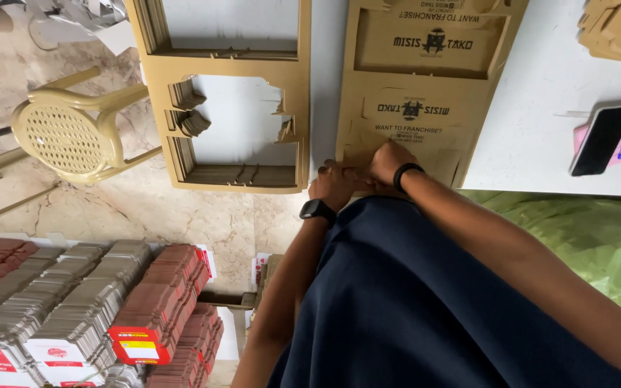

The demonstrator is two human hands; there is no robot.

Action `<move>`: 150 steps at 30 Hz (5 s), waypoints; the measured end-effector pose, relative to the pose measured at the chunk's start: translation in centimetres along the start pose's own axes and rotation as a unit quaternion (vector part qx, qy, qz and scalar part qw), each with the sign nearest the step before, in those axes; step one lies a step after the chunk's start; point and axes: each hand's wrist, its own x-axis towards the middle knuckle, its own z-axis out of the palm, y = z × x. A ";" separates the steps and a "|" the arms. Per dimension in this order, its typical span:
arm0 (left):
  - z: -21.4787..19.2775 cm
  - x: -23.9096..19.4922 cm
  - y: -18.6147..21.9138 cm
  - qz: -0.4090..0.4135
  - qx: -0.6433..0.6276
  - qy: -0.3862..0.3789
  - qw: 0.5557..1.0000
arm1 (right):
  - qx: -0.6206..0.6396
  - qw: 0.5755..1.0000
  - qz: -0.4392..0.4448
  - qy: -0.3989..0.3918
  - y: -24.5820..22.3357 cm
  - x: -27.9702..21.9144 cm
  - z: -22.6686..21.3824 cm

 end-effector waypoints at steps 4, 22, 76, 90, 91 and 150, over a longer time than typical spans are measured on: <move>0.7 -0.9 -0.3 0.061 0.056 0.026 0.996 | -0.003 1.000 -0.003 0.007 0.5 0.0 0.3; 6.7 -7.4 2.4 0.002 -0.670 0.144 0.728 | 0.080 0.993 -0.080 0.042 2.1 -4.2 1.3; 6.5 -3.0 -1.5 -0.035 -0.151 0.143 0.977 | 0.165 0.883 -0.124 0.420 27.4 2.7 7.6; 4.6 -5.8 0.6 0.136 -0.134 0.220 0.957 | 0.651 0.728 0.018 0.216 28.6 1.7 15.5; 4.8 -5.6 2.3 0.143 -0.127 0.215 0.958 | 0.658 0.720 0.021 0.220 28.9 2.3 16.3; -5.5 2.1 11.1 0.115 0.141 0.136 0.974 | 0.063 0.992 -0.081 0.076 6.8 8.8 0.1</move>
